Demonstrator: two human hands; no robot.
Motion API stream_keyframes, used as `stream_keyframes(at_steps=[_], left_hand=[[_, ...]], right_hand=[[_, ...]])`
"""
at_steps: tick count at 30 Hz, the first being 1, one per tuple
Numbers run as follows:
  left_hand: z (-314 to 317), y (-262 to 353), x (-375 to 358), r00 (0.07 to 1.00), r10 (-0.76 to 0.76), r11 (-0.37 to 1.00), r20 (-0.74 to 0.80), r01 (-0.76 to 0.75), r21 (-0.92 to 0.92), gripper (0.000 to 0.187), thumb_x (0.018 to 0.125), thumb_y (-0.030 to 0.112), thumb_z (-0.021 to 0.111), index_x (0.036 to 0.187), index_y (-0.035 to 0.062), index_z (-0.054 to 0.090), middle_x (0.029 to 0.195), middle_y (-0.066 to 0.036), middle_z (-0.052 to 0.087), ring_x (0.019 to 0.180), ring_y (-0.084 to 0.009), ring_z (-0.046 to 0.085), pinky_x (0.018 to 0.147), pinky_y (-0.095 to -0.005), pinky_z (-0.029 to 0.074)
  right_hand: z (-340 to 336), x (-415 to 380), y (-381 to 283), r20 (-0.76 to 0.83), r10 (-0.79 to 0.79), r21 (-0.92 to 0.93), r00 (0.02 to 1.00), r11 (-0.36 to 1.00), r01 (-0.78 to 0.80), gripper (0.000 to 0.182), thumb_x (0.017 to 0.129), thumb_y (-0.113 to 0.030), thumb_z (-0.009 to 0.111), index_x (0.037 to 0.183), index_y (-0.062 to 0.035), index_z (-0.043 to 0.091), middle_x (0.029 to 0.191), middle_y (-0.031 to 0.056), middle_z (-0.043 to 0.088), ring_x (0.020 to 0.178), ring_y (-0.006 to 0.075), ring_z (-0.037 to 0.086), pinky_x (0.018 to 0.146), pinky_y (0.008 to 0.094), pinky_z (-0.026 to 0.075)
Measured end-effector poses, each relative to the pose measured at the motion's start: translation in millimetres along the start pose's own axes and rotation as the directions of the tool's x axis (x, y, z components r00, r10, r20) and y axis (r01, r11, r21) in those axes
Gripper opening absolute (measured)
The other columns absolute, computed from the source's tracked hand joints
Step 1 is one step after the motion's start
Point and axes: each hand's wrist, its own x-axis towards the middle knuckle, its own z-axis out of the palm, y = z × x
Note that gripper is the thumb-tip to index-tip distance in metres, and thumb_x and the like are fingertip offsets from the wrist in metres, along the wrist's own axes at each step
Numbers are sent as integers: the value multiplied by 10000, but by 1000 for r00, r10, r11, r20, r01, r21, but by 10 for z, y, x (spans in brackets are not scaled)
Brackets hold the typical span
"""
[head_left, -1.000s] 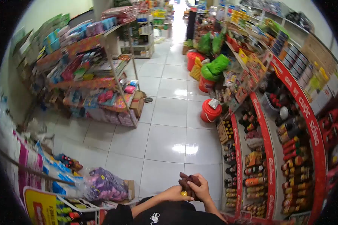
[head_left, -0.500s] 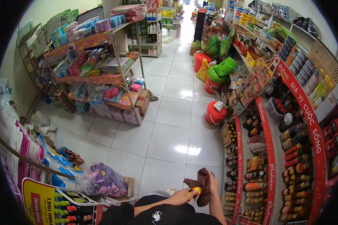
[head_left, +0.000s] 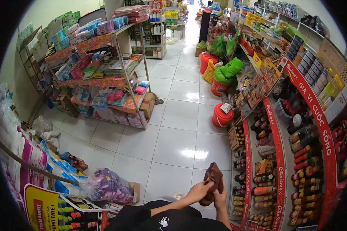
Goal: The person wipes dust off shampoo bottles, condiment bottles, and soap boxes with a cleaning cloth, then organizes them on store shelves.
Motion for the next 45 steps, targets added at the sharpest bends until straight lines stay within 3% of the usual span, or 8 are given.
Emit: stream_keyframes(at_steps=[3,10,15,26,31,34,39,45], left_hand=[[-86,175,-92,985,114,980,129,-133,151,519,812,461,466,799,-49,559,652,-143,566,607,-219,540,579,-321,422],[-50,106,-44,936,109,923,334,-219,315,614,731,596,514,779,-17,528,596,-110,552,441,-198,542,427,-290,423],[34,-82,17,908,199,875,368,-334,351,637,734,596,509,808,-37,517,614,-144,547,576,-249,568,530,-333,438],[-57,-443,-44,863,5,977,506,104,-186,550,820,576,375,815,48,527,558,-40,483,463,-118,459,424,-233,363],[-266,-390,-241,493,100,500,864,726,-472,484,877,519,232,913,73,415,513,-22,422,338,-47,297,298,-150,249],[-323,-351,-399,626,53,704,778,529,-474,436,896,478,256,916,78,427,500,5,389,366,-48,295,332,-173,191],[-532,-293,-427,918,-75,995,389,95,-32,548,806,545,420,813,21,579,601,-79,536,534,-144,518,486,-250,415],[-594,-31,-575,991,-101,703,84,11,711,651,694,645,459,895,46,613,748,-182,609,737,-346,587,673,-401,457]], right_hand=[[-125,90,-50,0,52,164,999,985,-51,1065,534,-334,762,1330,-49,114,1110,86,446,1022,215,467,864,340,401],[-19,90,-184,-191,40,422,981,906,45,421,704,-134,536,1071,49,440,990,129,525,872,228,553,759,358,478],[-47,99,-276,-178,91,416,980,909,-9,333,715,-138,511,990,50,486,868,140,566,730,237,592,662,340,518],[-325,8,-54,147,267,399,952,865,-304,404,682,-136,496,1034,59,462,981,173,545,871,245,568,783,369,482],[-128,-79,-264,266,320,705,909,579,-410,323,561,2,535,859,111,472,999,277,514,833,376,575,739,472,505],[-38,-79,-311,353,333,618,874,619,-485,388,560,-16,554,926,79,467,993,233,534,846,326,578,769,436,492],[139,-25,-165,224,500,372,836,749,-548,384,667,-191,556,974,33,501,892,135,576,788,233,580,716,336,484],[332,-116,311,81,601,323,795,739,-591,327,777,-234,507,980,21,531,856,114,600,742,204,593,680,301,489]])
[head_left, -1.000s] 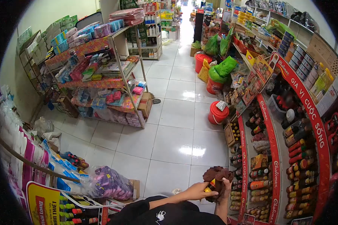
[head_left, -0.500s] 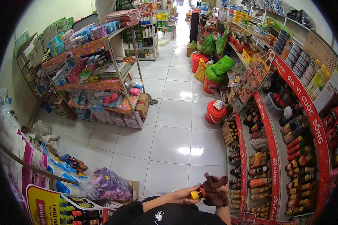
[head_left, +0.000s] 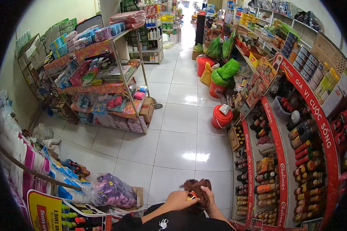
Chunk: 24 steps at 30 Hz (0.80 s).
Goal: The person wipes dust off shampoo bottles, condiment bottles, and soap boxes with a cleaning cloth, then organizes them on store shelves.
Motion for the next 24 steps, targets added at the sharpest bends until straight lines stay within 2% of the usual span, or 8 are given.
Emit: stream_keyframes(at_steps=[7,8,11,15,17,18,21,24], left_hand=[[151,-57,8,998,25,999,-53,-24,21,596,705,605,481,997,99,593,764,-183,613,749,-338,592,681,-401,464],[160,-32,2,998,21,1000,-65,-20,23,592,701,601,490,1002,102,592,763,-184,613,745,-336,593,679,-401,465],[145,90,-11,991,30,1000,-132,-30,2,580,690,591,515,1010,113,591,762,-182,614,734,-332,596,673,-399,467],[231,131,156,969,38,984,-245,-79,-158,520,700,566,522,988,141,602,761,-156,620,752,-322,594,685,-380,463],[286,195,304,962,-37,952,-269,-47,-301,476,723,545,509,943,137,618,762,-141,623,765,-316,592,696,-366,460],[321,249,391,934,-68,961,-351,-33,-274,429,753,503,486,845,110,630,751,-127,622,764,-308,587,691,-355,454],[465,342,729,973,38,934,-229,-116,-337,443,747,506,471,796,95,629,708,-148,610,708,-337,582,636,-394,454],[568,661,905,969,76,979,-235,-118,-167,441,747,500,462,772,85,609,695,-153,606,674,-330,587,604,-396,456]], right_hand=[[-266,34,82,-41,-44,-364,998,931,27,261,786,-210,568,885,31,582,834,71,597,732,126,556,662,255,454],[-283,9,71,-12,-119,-405,993,908,104,250,795,-200,564,897,28,580,829,63,593,730,118,547,661,247,447],[-278,-46,-30,19,-173,-349,985,922,169,246,794,-190,571,919,22,572,844,56,591,738,121,549,662,256,452],[-604,19,-82,239,157,-188,958,976,-112,376,785,-261,554,1045,6,507,907,93,577,802,175,567,708,295,464],[-654,-67,-241,415,397,-229,818,916,-329,421,780,-305,536,1088,-22,487,960,115,562,869,209,555,754,324,459],[-633,-151,-315,441,445,-217,779,895,-389,418,781,-307,534,1086,-25,489,961,113,562,868,210,556,754,327,460],[-708,-366,-502,373,463,-135,804,885,-446,410,782,-312,528,1079,-31,494,963,109,563,864,213,557,755,338,462],[-860,-499,-575,127,367,59,922,925,-376,402,784,-317,523,1072,-38,500,966,105,564,860,217,558,755,348,463]])
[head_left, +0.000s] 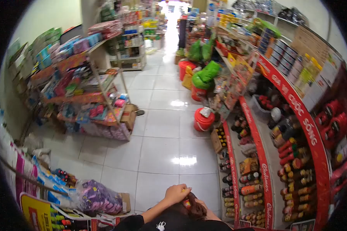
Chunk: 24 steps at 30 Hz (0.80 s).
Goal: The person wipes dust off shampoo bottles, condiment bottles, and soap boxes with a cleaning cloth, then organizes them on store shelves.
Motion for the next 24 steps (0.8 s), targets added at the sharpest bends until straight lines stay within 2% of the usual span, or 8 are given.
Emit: stream_keyframes(at_steps=[3,9,10,12,15,19,20,24], left_hand=[[194,421,81,993,106,984,48,-111,137,442,734,510,502,855,87,536,680,-167,596,651,-335,586,581,-416,455],[1006,1159,289,850,457,837,261,-510,196,409,705,430,621,922,110,489,705,-121,572,673,-302,571,565,-384,435],[1108,1273,335,807,519,791,284,-578,198,392,705,421,619,906,110,490,710,-117,570,677,-302,564,562,-388,431],[1338,1460,428,698,627,686,345,-705,181,360,707,402,614,875,108,493,720,-108,565,684,-302,551,557,-397,423],[1723,1751,573,519,758,520,394,-847,115,339,692,338,644,898,104,509,739,-101,551,715,-293,543,582,-382,423],[2147,2292,700,269,883,317,385,-946,-65,344,651,210,688,941,85,551,803,-115,575,733,-294,559,612,-363,444],[2257,2438,740,202,906,250,371,-964,-87,330,655,175,669,945,79,544,846,-121,564,762,-302,550,631,-380,440],[2720,3028,948,40,948,59,316,-997,-52,400,643,81,608,1038,96,540,900,-148,550,807,-330,532,694,-408,437]], right_hand=[[-396,98,6,-250,-245,179,937,939,294,394,796,-353,500,1070,-69,510,960,92,571,823,221,565,746,369,468],[-1758,136,193,-261,-467,594,844,611,522,295,838,-317,493,1030,-101,548,916,55,580,788,181,568,723,333,473],[-2028,253,354,-399,-614,310,681,608,731,293,840,-320,489,1017,-94,552,894,56,583,786,180,568,716,317,472],[-2116,39,480,-574,-601,146,556,593,792,330,853,-344,448,1052,-93,528,923,52,571,818,176,555,735,303,457],[-1945,-792,239,-690,-377,407,618,503,762,327,842,-338,452,1048,-98,533,856,44,581,738,154,549,632,289,453],[-2064,-1130,333,-775,-558,327,296,47,944,416,810,-451,411,928,-70,529,696,77,539,593,221,543,557,320,454],[-2489,-978,555,-771,-523,373,362,90,924,394,818,-400,409,970,-57,527,752,95,564,635,233,559,570,337,459],[-2800,-1176,659,-848,-474,300,238,-59,952,386,817,-381,412,980,-52,529,774,100,571,646,236,563,574,338,461]])
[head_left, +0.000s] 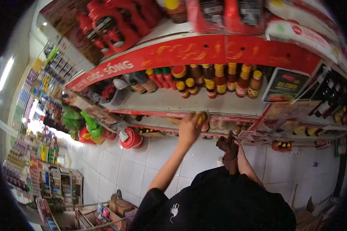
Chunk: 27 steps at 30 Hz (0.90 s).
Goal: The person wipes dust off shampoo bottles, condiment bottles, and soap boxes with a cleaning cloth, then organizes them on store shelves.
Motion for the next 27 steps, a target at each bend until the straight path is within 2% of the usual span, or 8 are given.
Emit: stream_keyframes(at_steps=[7,11,12,15,18,23,25,27], left_hand=[[440,-542,1088,988,145,972,48,-151,177,460,649,65,562,1101,32,482,871,-178,538,850,-344,505,720,-413,418],[498,-573,1337,965,255,861,62,-256,439,519,607,108,616,1110,76,490,1090,-153,451,981,-329,442,773,-442,386],[505,-542,1399,947,320,857,-37,-272,437,518,588,123,632,1091,91,508,1160,-132,390,1030,-340,396,796,-451,375],[464,-470,1474,985,172,909,-17,-152,388,495,588,120,622,1070,74,518,1152,-143,399,1047,-355,382,820,-446,368],[538,-592,1433,963,271,881,-7,-245,405,487,587,113,611,1062,65,518,1153,-159,397,1058,-369,374,823,-444,369],[520,-509,1355,974,227,902,-17,-204,379,451,627,153,616,1049,33,514,1135,-171,408,1046,-383,371,822,-437,370],[466,-349,1359,973,225,943,-54,-204,265,447,645,189,628,1043,22,514,1133,-175,407,1038,-375,376,821,-436,369],[492,-230,1347,961,270,933,-60,-246,262,463,642,221,645,1036,16,514,1140,-175,397,1028,-366,381,822,-435,369]], right_hand=[[-383,-39,-454,-81,-168,66,983,983,173,373,817,-348,417,998,-43,532,812,109,583,666,240,570,582,339,463],[-599,-82,-606,-99,-212,84,972,972,220,366,817,-329,420,1008,-38,534,834,114,589,677,242,573,586,340,464],[-611,-103,-633,-114,-202,86,973,973,212,364,814,-322,422,1008,-35,536,843,116,590,681,243,574,590,341,465],[-584,-150,-636,-168,-152,79,974,983,167,358,807,-300,428,1009,-27,541,868,119,594,693,247,577,603,346,466],[-511,-199,-628,-249,-65,76,966,993,87,353,800,-279,435,1009,-18,547,893,122,597,705,250,579,616,351,467],[-321,-380,-743,-299,-31,69,954,996,54,355,798,-270,447,1028,-16,540,948,132,593,731,256,580,634,352,466],[-622,-225,-662,72,-155,37,985,988,153,399,795,-352,469,1087,-86,527,1006,109,544,815,220,559,742,293,427],[-983,78,-518,427,-281,64,859,957,282,408,817,-357,446,1137,-109,501,1068,103,519,829,201,555,763,275,411]])
